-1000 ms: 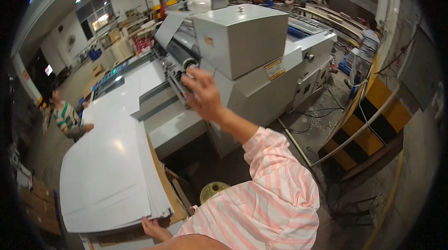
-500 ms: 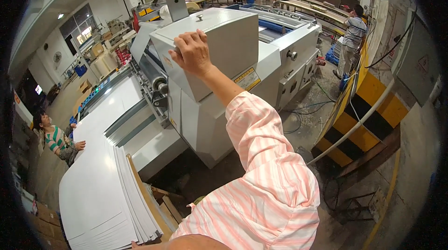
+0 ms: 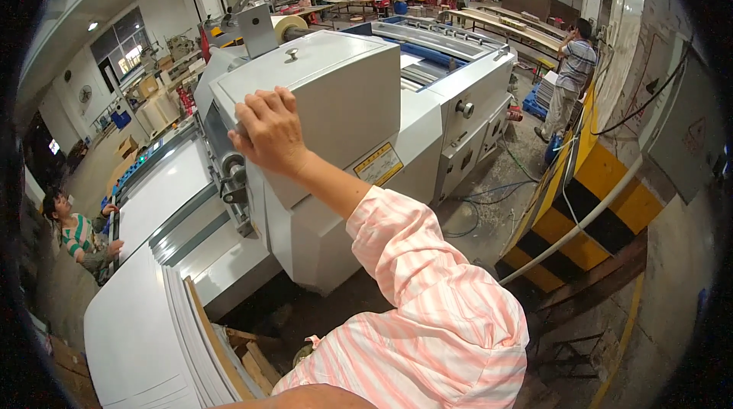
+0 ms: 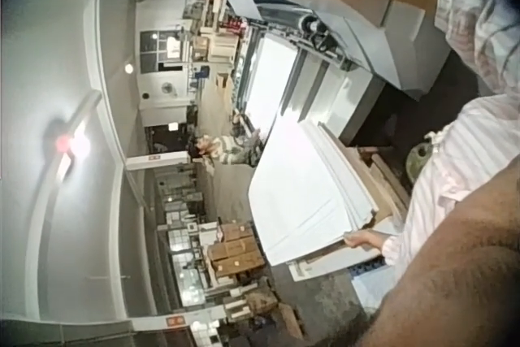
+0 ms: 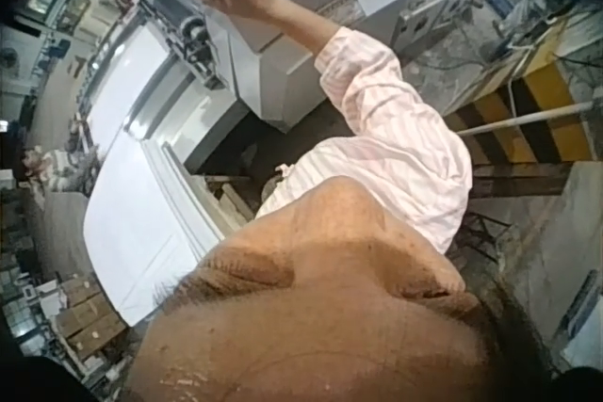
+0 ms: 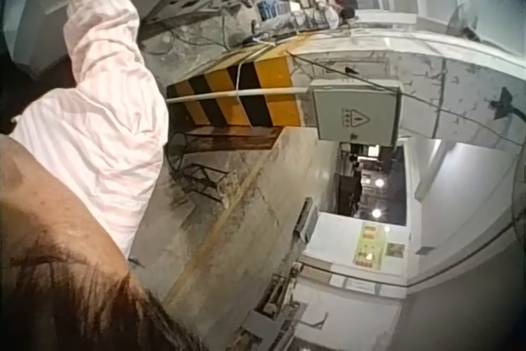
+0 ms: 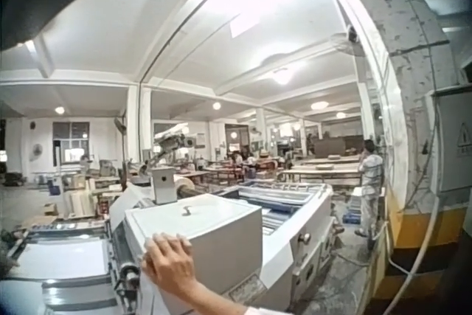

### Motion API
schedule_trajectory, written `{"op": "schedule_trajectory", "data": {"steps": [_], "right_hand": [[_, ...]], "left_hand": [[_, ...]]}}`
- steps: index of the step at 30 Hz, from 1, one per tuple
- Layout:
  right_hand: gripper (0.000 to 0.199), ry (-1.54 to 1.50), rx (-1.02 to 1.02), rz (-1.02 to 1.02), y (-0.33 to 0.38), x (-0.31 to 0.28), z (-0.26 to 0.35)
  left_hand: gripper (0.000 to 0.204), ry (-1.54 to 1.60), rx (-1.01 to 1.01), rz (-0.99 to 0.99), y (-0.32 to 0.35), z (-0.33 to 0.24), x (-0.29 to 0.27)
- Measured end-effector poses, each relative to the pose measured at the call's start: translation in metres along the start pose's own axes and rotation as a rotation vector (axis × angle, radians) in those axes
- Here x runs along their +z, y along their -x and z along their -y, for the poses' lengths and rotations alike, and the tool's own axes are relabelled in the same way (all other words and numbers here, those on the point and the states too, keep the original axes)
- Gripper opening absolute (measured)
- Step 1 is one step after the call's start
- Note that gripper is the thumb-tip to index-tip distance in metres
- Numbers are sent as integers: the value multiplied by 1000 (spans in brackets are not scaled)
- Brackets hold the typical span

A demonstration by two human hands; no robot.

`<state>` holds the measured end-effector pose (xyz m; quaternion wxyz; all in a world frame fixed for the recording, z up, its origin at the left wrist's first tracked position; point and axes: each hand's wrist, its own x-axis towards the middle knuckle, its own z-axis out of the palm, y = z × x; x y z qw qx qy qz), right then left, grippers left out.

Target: The recorder is handling and stacking large white sheets being processed by an industrial machine in a factory setting.

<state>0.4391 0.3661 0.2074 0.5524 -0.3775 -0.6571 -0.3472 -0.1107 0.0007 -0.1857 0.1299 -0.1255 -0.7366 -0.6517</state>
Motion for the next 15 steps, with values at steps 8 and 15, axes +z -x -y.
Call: {"op": "schedule_trajectory", "data": {"steps": [8, 15], "right_hand": [[37, -56, -34, -28, 2, 4, -6], [38, -101, -5, -23, 4, 6, -9]], "left_hand": [[28, -13, -58, 11, 56, -8, 10], [28, -27, -74, 15, 85, -29, 5]]}}
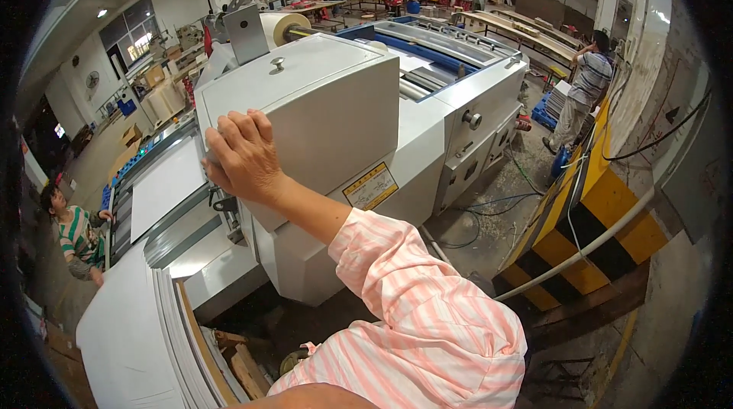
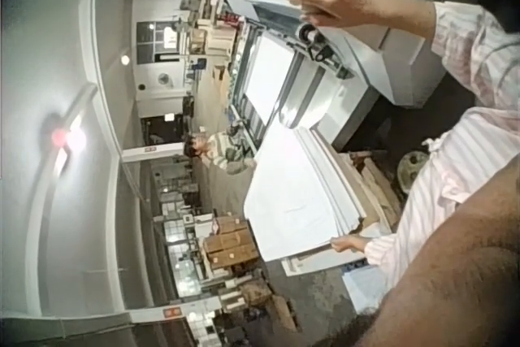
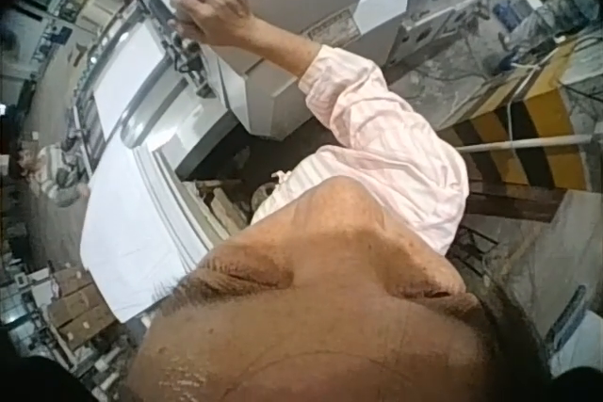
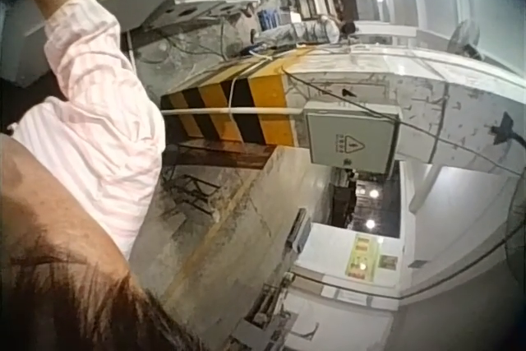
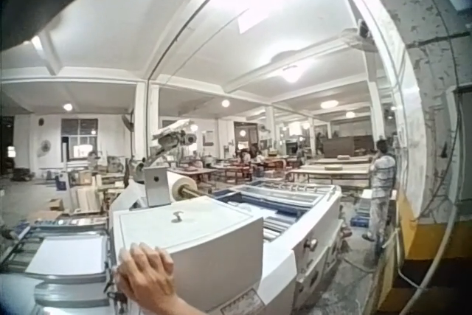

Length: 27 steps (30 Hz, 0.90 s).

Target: The recorder is handling and stacking large white sheets being processed by an industrial machine in a factory setting.

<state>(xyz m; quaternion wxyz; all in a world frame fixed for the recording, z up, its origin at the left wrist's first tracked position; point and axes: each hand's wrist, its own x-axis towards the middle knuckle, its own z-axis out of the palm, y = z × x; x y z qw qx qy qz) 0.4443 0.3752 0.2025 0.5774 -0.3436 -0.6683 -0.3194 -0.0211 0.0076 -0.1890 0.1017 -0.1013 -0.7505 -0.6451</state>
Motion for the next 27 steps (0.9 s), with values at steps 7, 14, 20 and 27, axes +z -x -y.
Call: {"op": "schedule_trajectory", "data": {"steps": [7, 14, 20, 27], "right_hand": [[38, -41, 28, 11, -1, -2, -3], [42, -60, 15, 1, 1, -3, -4], [43, -79, -3, -16, 2, -2, -7], [43, -80, -1, -31, 2, 0, -7]], "left_hand": [[28, -6, -14, 14, 24, -19, -4], [29, -1, -28, 19, 46, -37, -7], [29, -5, -50, -5, 67, -50, -20], [29, -15, -67, -16, 84, -68, -32]]}}
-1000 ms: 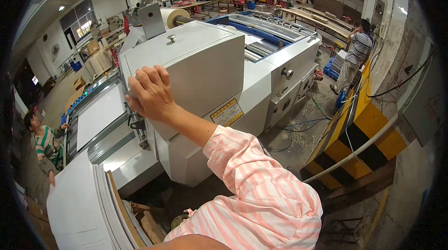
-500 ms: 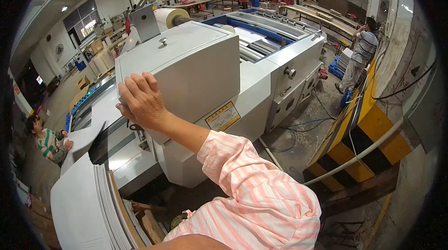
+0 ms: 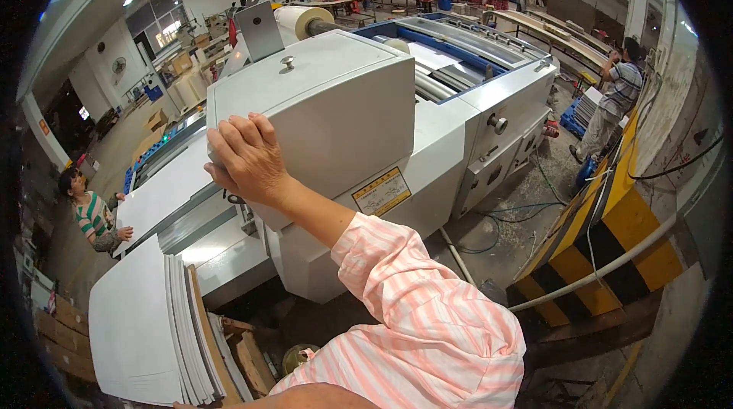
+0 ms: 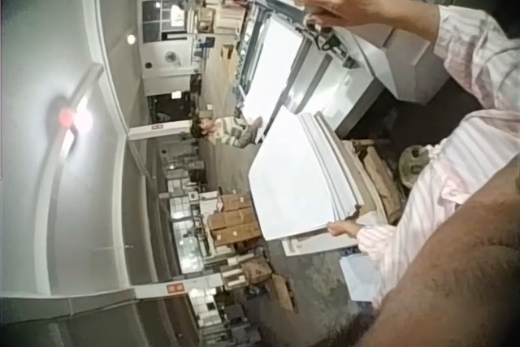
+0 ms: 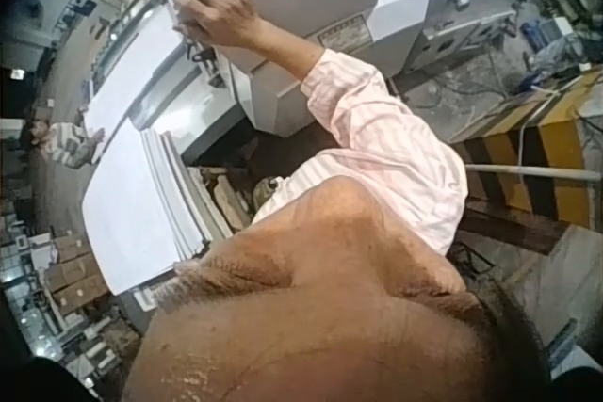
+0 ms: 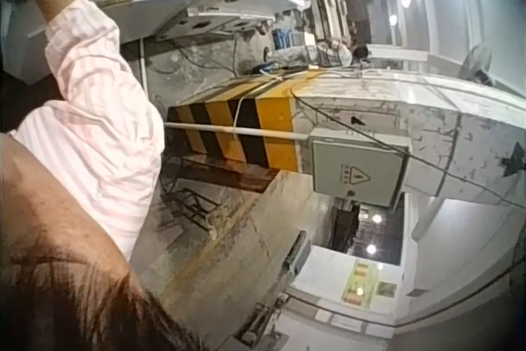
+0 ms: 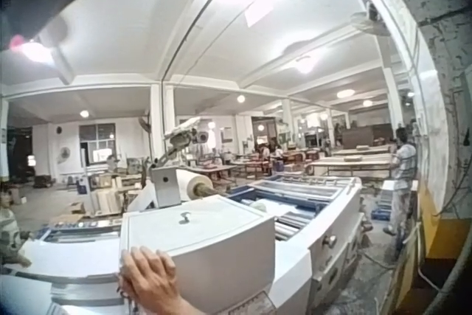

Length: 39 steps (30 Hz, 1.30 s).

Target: The recorder is handling and stacking large white sheets being processed by an industrial machine in a factory setting.

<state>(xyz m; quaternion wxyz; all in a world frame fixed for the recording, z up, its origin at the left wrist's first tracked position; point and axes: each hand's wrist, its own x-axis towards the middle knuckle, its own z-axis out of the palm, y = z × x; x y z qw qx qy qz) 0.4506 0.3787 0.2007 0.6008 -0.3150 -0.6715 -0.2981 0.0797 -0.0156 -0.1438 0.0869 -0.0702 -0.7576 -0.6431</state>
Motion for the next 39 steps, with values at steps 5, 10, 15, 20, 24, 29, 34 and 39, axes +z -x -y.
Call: {"op": "schedule_trajectory", "data": {"steps": [5, 10, 15, 20, 24, 29, 34, 39], "right_hand": [[48, -34, 10, 5, 0, -3, 3], [46, -26, 57, 55, 2, -8, 5], [48, 2, 48, 89, 2, -11, 10], [51, 35, 92, 74, 3, -8, 18], [52, 88, 93, 25, 9, -10, 24], [53, -56, 215, 47, 103, -20, 54], [59, 70, 423, 743, 319, -77, 149], [56, 424, 1120, 1142, 475, -209, 270]], "left_hand": [[30, -1, 7, 18, -2, -15, -1], [30, -13, 7, 64, -6, -25, -5], [30, -17, 20, 129, -27, -34, -3], [30, -14, 24, 178, -51, -38, -8], [31, 0, 33, 202, -74, -41, -10], [31, -5, 47, 266, -117, -41, -6], [31, -12, 33, 242, -149, -43, -15], [34, 113, -142, 417, -147, -52, -13]]}}
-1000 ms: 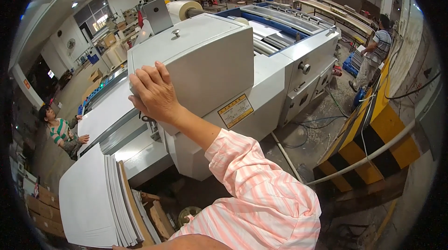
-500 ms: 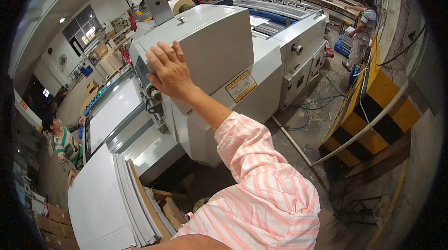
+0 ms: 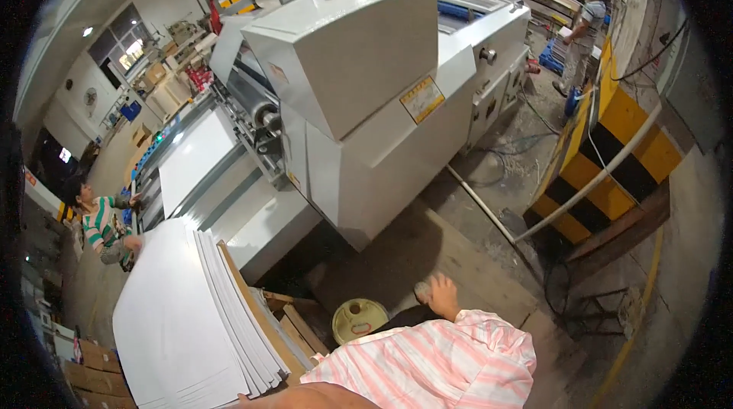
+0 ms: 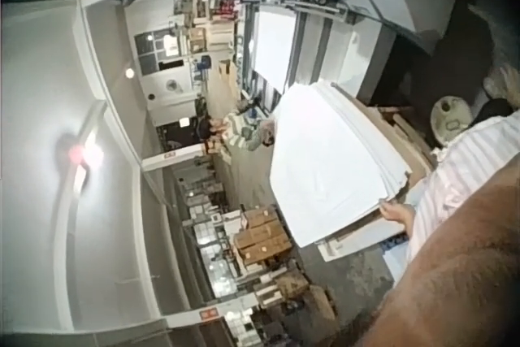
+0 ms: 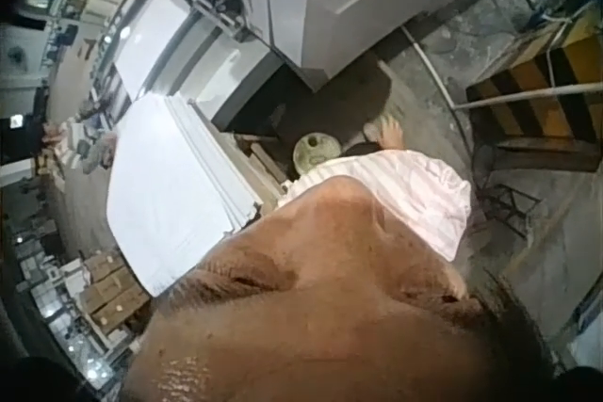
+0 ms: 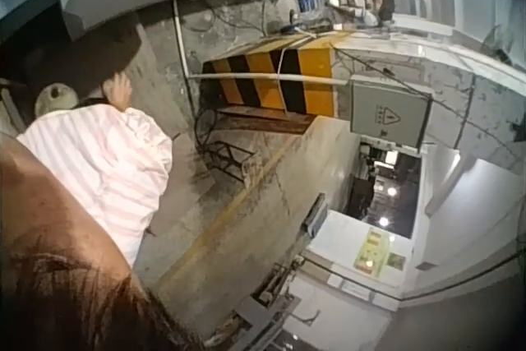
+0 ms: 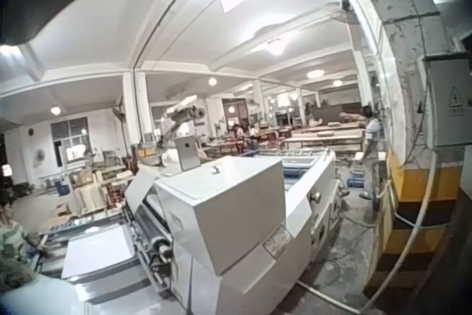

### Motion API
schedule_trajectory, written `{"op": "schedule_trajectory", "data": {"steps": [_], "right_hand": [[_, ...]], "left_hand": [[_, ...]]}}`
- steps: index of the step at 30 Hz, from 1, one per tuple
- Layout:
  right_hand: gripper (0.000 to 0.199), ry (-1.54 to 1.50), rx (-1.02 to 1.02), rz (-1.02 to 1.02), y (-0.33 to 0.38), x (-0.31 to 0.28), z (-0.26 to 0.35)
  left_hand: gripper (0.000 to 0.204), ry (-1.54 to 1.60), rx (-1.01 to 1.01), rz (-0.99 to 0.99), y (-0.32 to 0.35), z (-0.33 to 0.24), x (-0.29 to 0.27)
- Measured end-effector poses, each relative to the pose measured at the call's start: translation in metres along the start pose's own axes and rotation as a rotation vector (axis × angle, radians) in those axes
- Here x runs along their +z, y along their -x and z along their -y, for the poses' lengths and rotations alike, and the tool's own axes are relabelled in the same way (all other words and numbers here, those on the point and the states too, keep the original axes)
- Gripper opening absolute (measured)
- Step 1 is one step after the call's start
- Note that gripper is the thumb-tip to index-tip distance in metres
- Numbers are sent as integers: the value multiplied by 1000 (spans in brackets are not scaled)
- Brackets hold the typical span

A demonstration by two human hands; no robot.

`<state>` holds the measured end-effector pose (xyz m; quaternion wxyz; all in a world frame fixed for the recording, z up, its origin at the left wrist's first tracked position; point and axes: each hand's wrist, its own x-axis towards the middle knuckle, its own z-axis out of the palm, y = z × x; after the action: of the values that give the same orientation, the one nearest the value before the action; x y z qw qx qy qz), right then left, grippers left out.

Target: The recorder is handling and stacking large white sheets being processed by an industrial machine in a factory setting.

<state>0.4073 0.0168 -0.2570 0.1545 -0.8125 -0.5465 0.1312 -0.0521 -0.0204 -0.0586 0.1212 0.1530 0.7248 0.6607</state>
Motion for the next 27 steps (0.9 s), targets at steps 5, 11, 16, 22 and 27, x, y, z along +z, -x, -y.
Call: {"op": "schedule_trajectory", "data": {"steps": [5, 11, 16, 22, 27], "right_hand": [[51, 68, 222, 182, 32, 54, -34], [45, 11, 244, 207, 33, 73, -39], [40, -19, 234, 218, 20, 87, -51], [35, -70, 285, 245, 12, 94, -49], [31, -122, 364, 261, 13, 108, -53]], "left_hand": [[32, 115, -190, 43, -59, 71, -34], [29, 129, -231, 148, -30, 35, -16], [25, 207, -205, 158, -18, 21, -21], [21, -24, -82, 219, -36, 50, -39], [20, -739, 366, 342, -29, 30, -32]]}}
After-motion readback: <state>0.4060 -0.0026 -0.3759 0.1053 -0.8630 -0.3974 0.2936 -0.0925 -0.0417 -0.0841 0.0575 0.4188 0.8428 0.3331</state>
